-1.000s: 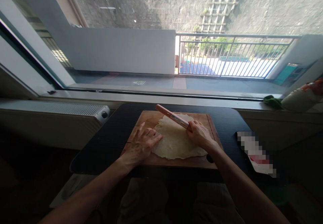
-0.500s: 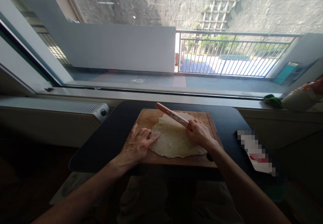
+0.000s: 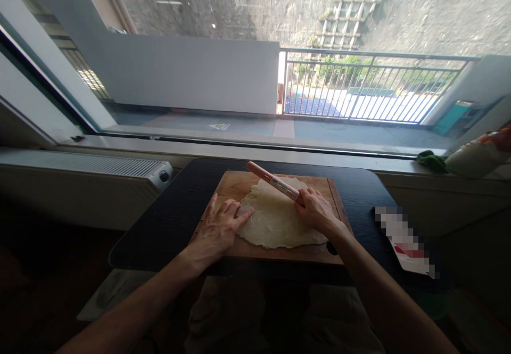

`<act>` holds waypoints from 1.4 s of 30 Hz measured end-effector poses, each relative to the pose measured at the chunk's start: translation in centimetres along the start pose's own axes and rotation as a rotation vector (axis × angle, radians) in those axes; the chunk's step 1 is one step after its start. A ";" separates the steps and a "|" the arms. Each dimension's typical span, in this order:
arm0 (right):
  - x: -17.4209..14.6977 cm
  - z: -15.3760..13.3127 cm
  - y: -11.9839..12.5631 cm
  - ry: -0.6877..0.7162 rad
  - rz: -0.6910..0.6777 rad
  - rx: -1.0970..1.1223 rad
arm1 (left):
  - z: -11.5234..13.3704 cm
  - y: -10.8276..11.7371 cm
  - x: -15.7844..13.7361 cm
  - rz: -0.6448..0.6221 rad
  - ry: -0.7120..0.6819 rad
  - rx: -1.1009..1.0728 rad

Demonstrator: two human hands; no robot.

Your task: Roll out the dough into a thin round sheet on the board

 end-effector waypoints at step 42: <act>0.0 0.0 -0.1 -0.010 0.028 -0.030 | 0.3 -0.3 -0.5 -0.011 0.123 0.017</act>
Point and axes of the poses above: each hand's wrist, its own x-axis towards the middle knuckle, its own y-axis out of the back of the hand, z = x × y, the point moved 8 cm from there along x, towards the middle knuckle, and after that the axes turned 2 degrees about -y, right-handed, at the moved point
